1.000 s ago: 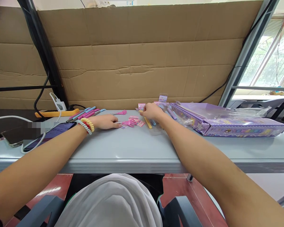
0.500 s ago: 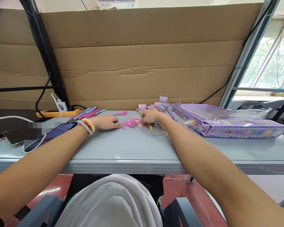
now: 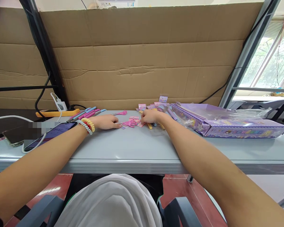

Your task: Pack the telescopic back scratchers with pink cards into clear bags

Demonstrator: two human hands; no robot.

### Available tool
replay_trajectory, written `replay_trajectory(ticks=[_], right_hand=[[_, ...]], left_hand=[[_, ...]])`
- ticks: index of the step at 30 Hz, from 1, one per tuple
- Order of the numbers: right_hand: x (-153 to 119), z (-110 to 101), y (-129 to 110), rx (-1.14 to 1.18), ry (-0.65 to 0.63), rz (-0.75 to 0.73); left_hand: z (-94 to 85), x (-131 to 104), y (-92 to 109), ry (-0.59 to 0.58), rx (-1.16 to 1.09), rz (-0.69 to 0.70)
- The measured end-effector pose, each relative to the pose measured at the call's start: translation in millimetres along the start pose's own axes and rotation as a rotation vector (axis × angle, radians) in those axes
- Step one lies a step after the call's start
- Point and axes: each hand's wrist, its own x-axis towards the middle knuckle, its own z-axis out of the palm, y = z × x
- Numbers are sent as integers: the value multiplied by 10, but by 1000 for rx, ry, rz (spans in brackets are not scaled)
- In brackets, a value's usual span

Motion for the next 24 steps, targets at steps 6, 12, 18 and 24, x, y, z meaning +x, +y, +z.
replay_trajectory(ticks=[6, 12, 18, 24], right_hand=[[13, 18, 25, 4, 46, -15], [-29, 17, -10, 31, 154, -48], [-6, 21, -17, 12, 234, -93], [-29, 15, -36, 28, 208, -112]], left_hand=[[-7, -10, 13, -4, -9, -5], [-12, -16, 21, 1, -3, -2], [-4, -14, 16, 3, -3, -1], [0, -3, 4, -3, 4, -10]])
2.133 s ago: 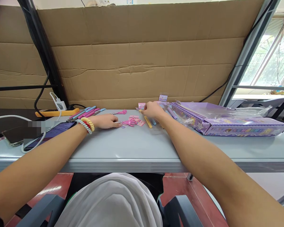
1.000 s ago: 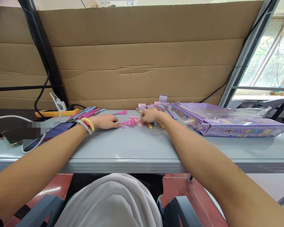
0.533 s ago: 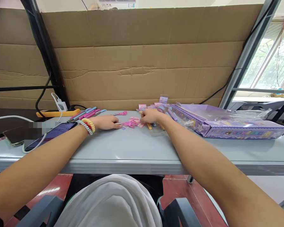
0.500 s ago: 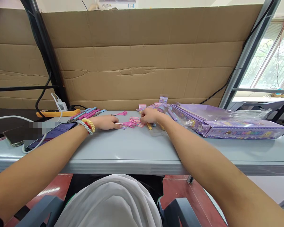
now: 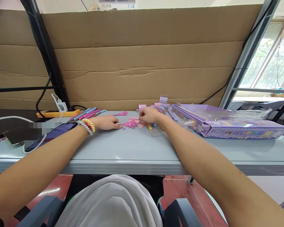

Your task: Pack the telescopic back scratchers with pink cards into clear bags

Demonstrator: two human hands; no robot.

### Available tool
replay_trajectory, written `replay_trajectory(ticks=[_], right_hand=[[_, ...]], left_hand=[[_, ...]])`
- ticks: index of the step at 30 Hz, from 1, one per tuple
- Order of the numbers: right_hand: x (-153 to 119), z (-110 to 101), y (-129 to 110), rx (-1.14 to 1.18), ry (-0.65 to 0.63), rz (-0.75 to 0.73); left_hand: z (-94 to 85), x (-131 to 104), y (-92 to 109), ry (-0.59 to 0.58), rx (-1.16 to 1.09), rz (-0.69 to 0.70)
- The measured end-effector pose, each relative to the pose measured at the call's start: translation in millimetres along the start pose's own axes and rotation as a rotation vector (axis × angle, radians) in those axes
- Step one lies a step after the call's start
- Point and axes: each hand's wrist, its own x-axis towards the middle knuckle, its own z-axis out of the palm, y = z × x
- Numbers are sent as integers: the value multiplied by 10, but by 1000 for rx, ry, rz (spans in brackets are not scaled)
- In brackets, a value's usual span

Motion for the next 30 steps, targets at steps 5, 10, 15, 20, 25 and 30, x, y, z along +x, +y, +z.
replay_trajectory(ticks=[5, 10, 15, 20, 25, 30], right_hand=[[-28, -3, -23, 6, -21, 26], [-5, 8, -9, -4, -28, 13], [-1, 8, -19, 1, -56, 19], [-3, 16, -24, 22, -85, 39], [-3, 24, -27, 33, -82, 27], [-13, 19, -46, 24, -54, 29]], left_hand=[[3, 8, -3, 3, 7, 6], [4, 1, 1, 7, 14, 13], [-2, -8, 3, 1, 10, 4], [10, 11, -6, 8, 11, 4], [28, 21, -24, 2, 4, -13], [26, 9, -26, 2, -9, -24]])
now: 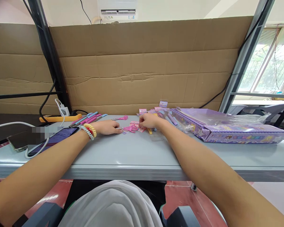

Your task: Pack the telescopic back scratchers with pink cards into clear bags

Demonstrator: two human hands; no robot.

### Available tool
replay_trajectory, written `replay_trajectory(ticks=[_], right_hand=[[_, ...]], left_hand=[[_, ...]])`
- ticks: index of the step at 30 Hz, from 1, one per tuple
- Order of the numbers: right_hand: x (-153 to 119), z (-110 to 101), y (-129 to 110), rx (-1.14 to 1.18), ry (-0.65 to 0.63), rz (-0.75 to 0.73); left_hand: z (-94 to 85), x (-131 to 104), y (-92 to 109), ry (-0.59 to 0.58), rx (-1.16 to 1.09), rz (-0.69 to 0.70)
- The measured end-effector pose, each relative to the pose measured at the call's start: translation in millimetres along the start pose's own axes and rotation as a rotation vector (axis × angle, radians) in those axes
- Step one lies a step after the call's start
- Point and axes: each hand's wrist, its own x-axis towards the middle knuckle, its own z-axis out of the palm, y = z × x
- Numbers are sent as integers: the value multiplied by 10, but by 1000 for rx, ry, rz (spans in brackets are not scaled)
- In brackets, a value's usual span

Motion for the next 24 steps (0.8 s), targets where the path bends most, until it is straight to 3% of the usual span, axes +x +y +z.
replay_trajectory(ticks=[14, 24], right_hand=[[34, 13, 40, -56, 170, -20], [54, 6, 54, -57, 129, -29]], left_hand=[[-3, 10, 1, -2, 9, 26], [-12, 4, 3, 2, 7, 27]])
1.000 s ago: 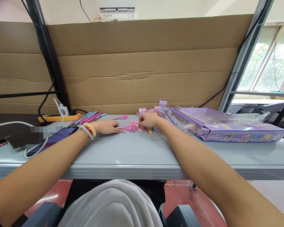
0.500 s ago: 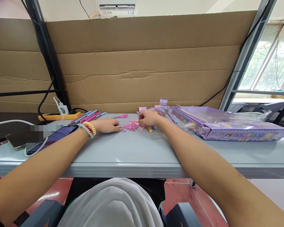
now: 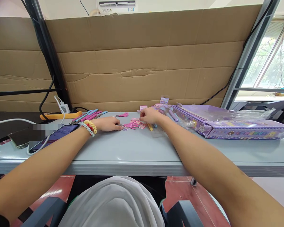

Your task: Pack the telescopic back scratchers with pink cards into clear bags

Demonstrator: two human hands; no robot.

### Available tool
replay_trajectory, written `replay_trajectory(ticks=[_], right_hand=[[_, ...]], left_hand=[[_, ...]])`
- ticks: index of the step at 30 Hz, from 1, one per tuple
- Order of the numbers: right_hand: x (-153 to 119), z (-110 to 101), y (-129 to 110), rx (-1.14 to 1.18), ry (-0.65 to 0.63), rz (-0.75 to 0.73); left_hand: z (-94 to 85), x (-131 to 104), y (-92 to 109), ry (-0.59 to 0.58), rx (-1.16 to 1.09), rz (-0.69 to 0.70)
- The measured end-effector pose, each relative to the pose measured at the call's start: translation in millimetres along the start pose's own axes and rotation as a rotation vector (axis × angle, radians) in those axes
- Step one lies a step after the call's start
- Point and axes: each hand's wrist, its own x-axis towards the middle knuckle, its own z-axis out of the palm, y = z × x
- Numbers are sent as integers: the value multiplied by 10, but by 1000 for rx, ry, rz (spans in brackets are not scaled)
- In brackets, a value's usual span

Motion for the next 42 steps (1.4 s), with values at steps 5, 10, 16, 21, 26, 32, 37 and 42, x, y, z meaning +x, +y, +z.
replay_trajectory(ticks=[5, 10, 16, 21, 26, 32, 37, 42], right_hand=[[-36, -20, -42, 13, -16, 12], [-55, -28, -62, 8, -50, 29], [-48, -22, -60, 15, -90, 20], [-42, -22, -58, 4, -106, 22], [-51, -30, -69, 9, -114, 13], [-59, -30, -74, 39, -119, 32], [-64, -30, -78, 67, -129, 28], [-74, -37, -89, 82, -137, 17]], left_hand=[[1, -8, 14, 0, -6, -9], [7, -3, -2, 3, -12, 2], [0, -6, 1, -1, -6, 4], [-6, -20, 14, 0, -1, 4], [-1, -17, 10, 0, -8, -6], [6, -12, 2, 7, -6, -12], [-7, -36, 29, 6, 9, 5], [-23, -54, 49, -4, -10, -21]])
